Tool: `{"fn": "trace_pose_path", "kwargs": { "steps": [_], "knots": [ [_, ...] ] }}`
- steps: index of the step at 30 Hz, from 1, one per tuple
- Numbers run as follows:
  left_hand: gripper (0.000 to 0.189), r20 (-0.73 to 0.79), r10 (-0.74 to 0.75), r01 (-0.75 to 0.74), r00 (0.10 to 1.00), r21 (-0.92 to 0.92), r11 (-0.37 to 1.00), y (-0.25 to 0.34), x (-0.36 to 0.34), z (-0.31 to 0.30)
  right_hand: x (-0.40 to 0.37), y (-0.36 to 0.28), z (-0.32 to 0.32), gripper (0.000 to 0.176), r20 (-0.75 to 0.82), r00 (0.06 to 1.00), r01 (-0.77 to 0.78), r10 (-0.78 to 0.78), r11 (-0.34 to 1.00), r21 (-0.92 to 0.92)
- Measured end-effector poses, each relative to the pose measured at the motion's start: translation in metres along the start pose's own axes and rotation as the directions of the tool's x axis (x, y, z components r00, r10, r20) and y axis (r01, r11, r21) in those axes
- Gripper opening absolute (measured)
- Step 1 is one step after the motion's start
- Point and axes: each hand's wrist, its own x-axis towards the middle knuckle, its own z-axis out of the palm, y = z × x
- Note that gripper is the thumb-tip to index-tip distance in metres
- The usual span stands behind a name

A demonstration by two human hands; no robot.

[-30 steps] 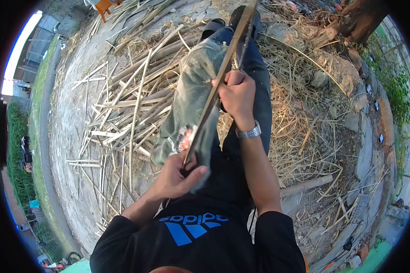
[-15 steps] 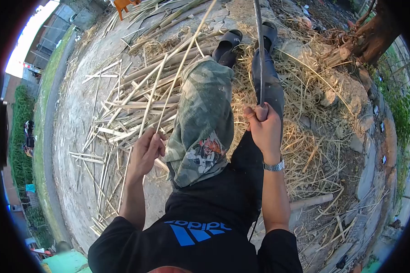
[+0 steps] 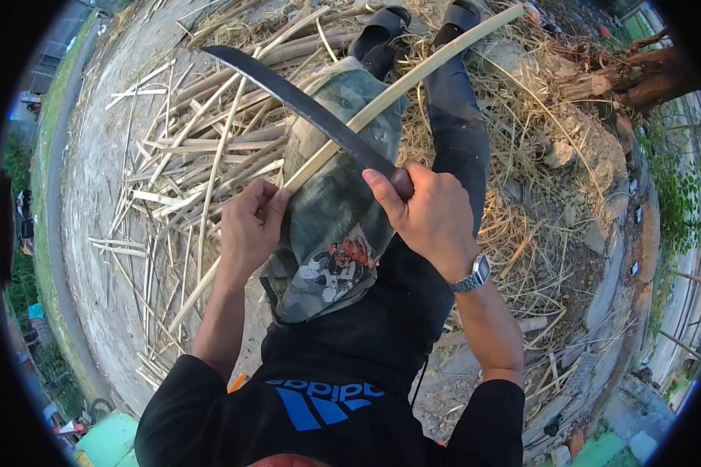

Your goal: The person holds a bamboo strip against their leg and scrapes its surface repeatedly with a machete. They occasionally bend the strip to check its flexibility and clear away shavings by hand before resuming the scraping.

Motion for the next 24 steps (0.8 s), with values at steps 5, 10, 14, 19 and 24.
{"fn": "trace_pose_path", "kwargs": {
  "steps": [5,10,14,19,24],
  "knots": [
    [0.026,0.115,-0.131,0.137,0.985,-0.052,0.989,-0.007,-0.009,-0.007,0.004,-0.008,0.012,0.061,0.047,0.993,0.108,-0.106,0.993,-0.044],
    [0.021,0.119,-0.142,0.168,0.983,-0.246,0.955,-0.005,-0.014,0.004,-0.008,-0.022,0.031,0.056,0.037,0.967,0.255,-0.252,0.958,-0.134],
    [0.018,0.032,-0.105,0.110,0.994,-0.393,0.913,0.002,-0.013,0.007,-0.012,-0.030,0.038,0.056,0.031,0.964,0.266,-0.265,0.947,-0.179],
    [0.019,0.093,-0.086,0.110,0.992,-0.287,0.952,-0.014,-0.015,0.001,-0.009,-0.024,0.032,0.056,0.013,0.967,0.254,-0.255,0.953,-0.164],
    [0.020,0.114,-0.117,0.141,0.987,-0.230,0.963,-0.021,-0.023,-0.005,-0.010,-0.023,0.028,0.054,0.020,0.977,0.213,-0.213,0.964,-0.157]
  ]
}}
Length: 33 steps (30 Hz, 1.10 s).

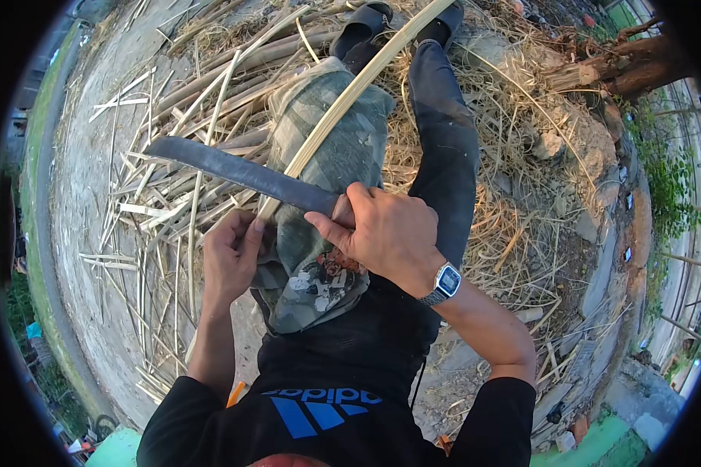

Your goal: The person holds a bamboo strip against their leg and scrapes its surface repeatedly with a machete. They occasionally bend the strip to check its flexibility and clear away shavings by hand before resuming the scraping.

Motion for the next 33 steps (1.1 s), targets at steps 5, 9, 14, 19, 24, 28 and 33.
{"fn": "trace_pose_path", "kwargs": {
  "steps": [5,9,14,19,24,28,33],
  "knots": [
    [0.025,0.248,-0.135,0.113,0.959,0.101,0.989,-0.055,-0.030,-0.057,-0.006,0.001,-0.005,0.053,0.037,0.999,-0.034,0.033,0.999,0.023],
    [0.029,0.356,-0.107,0.173,0.928,-0.158,0.972,-0.070,-0.040,-0.074,-0.009,0.002,-0.003,0.054,0.075,0.996,-0.043,0.040,0.998,0.048],
    [0.033,0.230,0.071,-0.001,0.971,-0.291,0.957,-0.018,0.002,-0.022,-0.006,-0.003,-0.003,0.057,0.112,0.991,-0.072,0.069,0.997,0.028],
    [0.040,0.165,-0.042,0.018,0.985,0.143,0.990,0.003,0.012,-0.011,-0.004,0.005,-0.009,0.058,0.072,0.994,-0.081,0.080,0.997,0.015],
    [0.034,0.060,-0.009,0.002,0.998,0.113,0.994,-0.001,-0.011,-0.006,0.016,0.043,-0.004,0.062,-0.063,0.986,-0.146,0.151,0.985,0.088],
    [0.032,0.017,0.008,-0.009,1.000,0.079,0.997,0.005,-0.021,0.015,0.016,0.029,-0.002,0.063,-0.025,0.997,-0.072,0.075,0.994,0.087],
    [0.033,0.015,0.086,-0.088,0.996,0.153,0.984,-0.001,-0.024,0.022,0.036,0.052,-0.009,0.064,-0.122,0.983,-0.135,0.139,0.990,0.035]
  ]
}}
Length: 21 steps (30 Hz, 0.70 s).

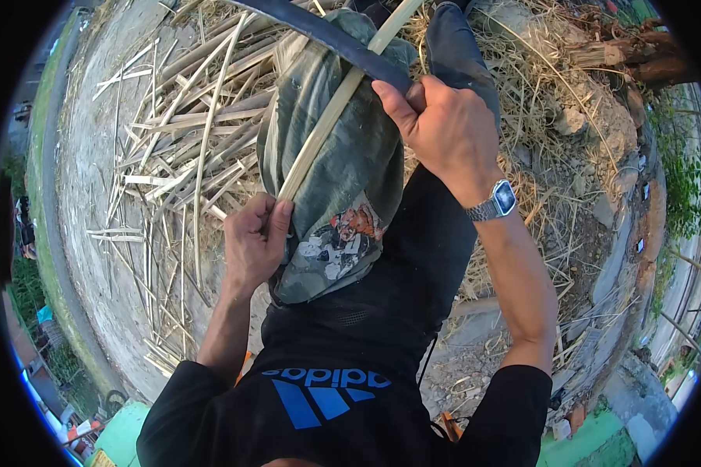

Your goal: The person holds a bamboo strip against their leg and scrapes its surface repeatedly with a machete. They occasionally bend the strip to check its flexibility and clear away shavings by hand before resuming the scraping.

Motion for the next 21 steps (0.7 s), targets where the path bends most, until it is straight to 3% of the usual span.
{"fn": "trace_pose_path", "kwargs": {
  "steps": [2,4,6,8,10,11,12,14,16,18,19,20,21],
  "knots": [
    [0.033,-0.001,0.007,-0.007,1.000,-0.015,1.000,-0.003,-0.001,0.003,-0.001,-0.006,0.004,0.063,-0.016,0.999,0.031,-0.031,0.999,0.025],
    [0.034,0.009,0.024,-0.024,1.000,-0.020,1.000,-0.007,0.003,0.007,-0.016,-0.010,0.012,0.065,0.048,0.980,0.195,-0.193,0.979,-0.053],
    [0.035,-0.010,-0.003,0.001,1.000,-0.136,0.991,-0.011,0.001,0.008,-0.003,0.001,0.004,0.065,0.044,0.989,0.140,-0.139,0.990,-0.023],
    [0.036,0.037,-0.043,0.048,0.998,-0.149,0.988,-0.014,0.000,0.005,0.013,0.005,-0.004,0.067,0.009,1.000,-0.012,0.012,1.000,-0.028],
    [0.037,0.068,-0.054,0.064,0.996,-0.165,0.984,-0.016,0.006,0.004,-0.002,-0.007,-0.001,0.066,0.030,0.998,0.056,-0.057,0.998,0.038],
    [0.038,0.075,-0.049,0.066,0.996,-0.233,0.970,-0.021,0.005,0.006,-0.013,-0.007,0.004,0.065,0.062,0.985,0.162,-0.163,0.987,0.021],
    [0.039,0.090,-0.055,0.080,0.994,-0.297,0.952,-0.024,0.003,0.007,-0.012,-0.005,0.002,0.065,0.062,0.986,0.155,-0.157,0.988,0.023],
    [0.040,0.102,-0.064,0.091,0.993,-0.281,0.955,-0.021,0.008,0.005,-0.005,0.003,-0.007,0.065,0.095,0.992,0.090,-0.086,0.995,-0.041],
    [0.042,0.109,-0.072,0.100,0.991,-0.271,0.957,-0.023,0.000,0.002,-0.005,-0.001,-0.005,0.064,0.049,0.998,0.043,-0.043,0.999,0.008],
    [0.044,0.075,-0.016,0.034,0.997,-0.255,0.966,-0.027,0.005,0.008,-0.013,-0.008,-0.001,0.064,0.045,0.994,0.101,-0.103,0.994,0.033],
    [0.045,0.097,-0.017,0.046,0.995,-0.307,0.951,-0.027,0.004,0.007,-0.014,0.003,-0.002,0.066,0.029,0.972,0.234,-0.233,0.971,-0.044],
    [0.045,0.103,-0.020,0.050,0.994,-0.304,0.951,-0.027,0.004,0.007,-0.007,0.009,-0.003,0.066,0.031,0.973,0.229,-0.227,0.973,-0.041],
    [0.044,0.108,-0.047,0.078,0.993,-0.310,0.948,-0.024,0.005,0.006,0.006,0.011,-0.008,0.067,0.039,0.994,0.107,-0.105,0.993,-0.053]
  ]
}}
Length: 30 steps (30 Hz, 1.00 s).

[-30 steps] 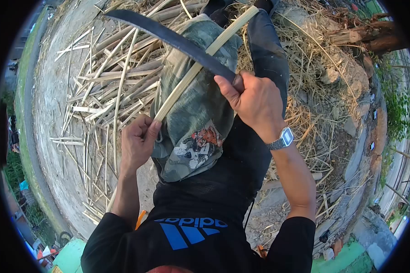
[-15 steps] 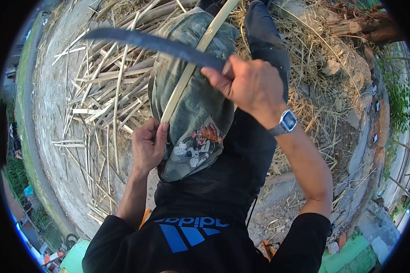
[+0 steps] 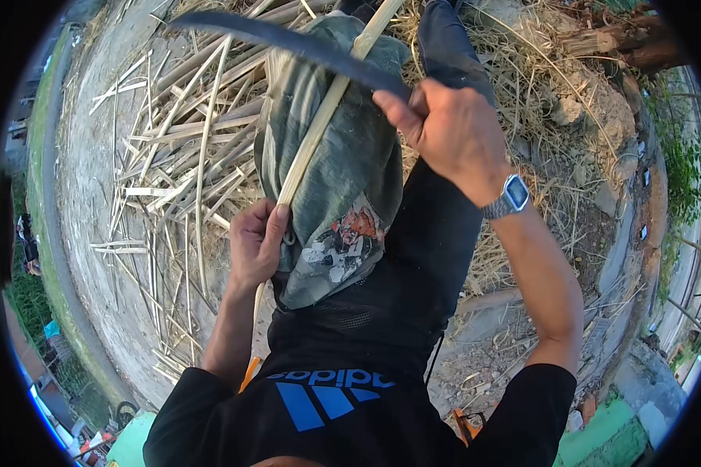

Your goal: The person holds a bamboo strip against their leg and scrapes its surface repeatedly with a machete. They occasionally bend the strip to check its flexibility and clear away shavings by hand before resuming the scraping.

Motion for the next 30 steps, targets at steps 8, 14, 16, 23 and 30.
{"fn": "trace_pose_path", "kwargs": {
  "steps": [8,14,16,23,30],
  "knots": [
    [0.043,-0.003,0.024,-0.024,1.000,-0.032,0.999,-0.004,0.001,-0.001,0.014,0.017,0.001,0.073,-0.008,0.998,-0.056,0.056,0.998,-0.003],
    [0.039,-0.024,0.033,-0.034,0.999,-0.062,0.997,-0.009,0.001,0.002,-0.006,-0.017,0.013,0.071,0.068,0.997,0.044,-0.048,0.997,0.065],
    [0.039,-0.011,0.023,-0.024,1.000,-0.046,0.999,-0.005,0.003,-0.003,0.006,0.005,0.014,0.071,-0.007,1.000,0.022,-0.021,0.997,0.074],
    [0.034,-0.078,0.036,-0.020,0.996,0.202,0.979,0.035,0.001,-0.018,0.040,0.006,-0.009,0.074,-0.120,0.989,-0.086,0.088,0.996,0.027],
    [0.032,-0.095,-0.041,0.064,0.995,0.261,0.963,0.026,-0.031,-0.036,-0.018,-0.062,0.002,0.065,0.017,0.998,0.056,-0.059,0.987,0.148]
  ]
}}
